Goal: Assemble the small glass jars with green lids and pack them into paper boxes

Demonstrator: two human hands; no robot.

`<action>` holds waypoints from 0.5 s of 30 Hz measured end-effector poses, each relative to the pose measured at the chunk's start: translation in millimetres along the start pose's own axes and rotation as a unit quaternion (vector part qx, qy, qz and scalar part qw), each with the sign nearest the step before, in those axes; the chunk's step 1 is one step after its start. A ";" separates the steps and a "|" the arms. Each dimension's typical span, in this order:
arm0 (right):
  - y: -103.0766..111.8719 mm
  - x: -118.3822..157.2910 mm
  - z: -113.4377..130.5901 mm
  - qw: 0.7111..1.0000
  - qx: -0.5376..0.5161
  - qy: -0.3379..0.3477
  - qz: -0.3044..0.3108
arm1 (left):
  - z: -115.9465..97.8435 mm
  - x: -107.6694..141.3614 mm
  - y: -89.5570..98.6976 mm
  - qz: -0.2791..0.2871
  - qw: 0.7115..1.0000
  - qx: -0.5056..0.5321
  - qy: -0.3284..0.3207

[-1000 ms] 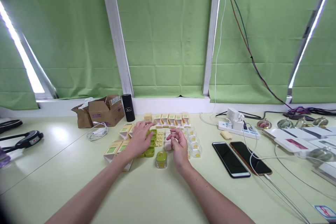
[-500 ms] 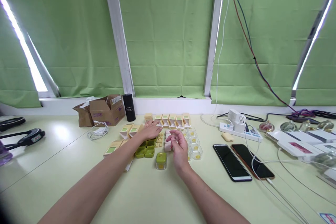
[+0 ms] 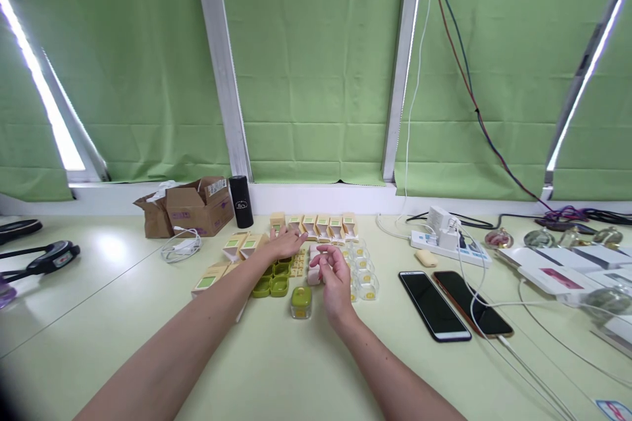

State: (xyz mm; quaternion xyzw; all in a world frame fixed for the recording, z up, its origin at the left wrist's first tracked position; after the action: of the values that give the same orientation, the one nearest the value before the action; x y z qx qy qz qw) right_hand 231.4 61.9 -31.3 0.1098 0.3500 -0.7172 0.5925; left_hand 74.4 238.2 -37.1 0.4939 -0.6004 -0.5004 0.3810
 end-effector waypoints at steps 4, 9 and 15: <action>0.3 0.0 -0.5 1.000 -0.003 0.000 -0.003 | 5.2 4.2 19.1 -0.040 0.999 0.013 0.012; 0.3 -0.3 1.1 1.000 -0.005 -0.010 -0.003 | 10.2 14.8 46.7 -0.113 0.993 0.031 -0.020; 2.2 -5.0 4.3 1.000 0.014 0.002 -0.001 | 11.2 50.8 60.2 -0.180 0.980 0.056 -0.069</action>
State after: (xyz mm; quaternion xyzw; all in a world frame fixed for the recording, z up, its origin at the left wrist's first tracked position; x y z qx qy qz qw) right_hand 235.9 63.0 -26.1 0.1193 0.3412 -0.7226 0.5892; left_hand 39.8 191.9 17.5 0.5789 -0.5537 -0.5591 0.2139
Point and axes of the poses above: each hand's wrist, its own x-axis away from the middle knuckle, its own y-axis out of the back of the hand, z = x × y, the point moved 6 cm from there along -x, towards the middle knuckle, and after that the axes turned 11 degrees about y, right-handed, at the moved point
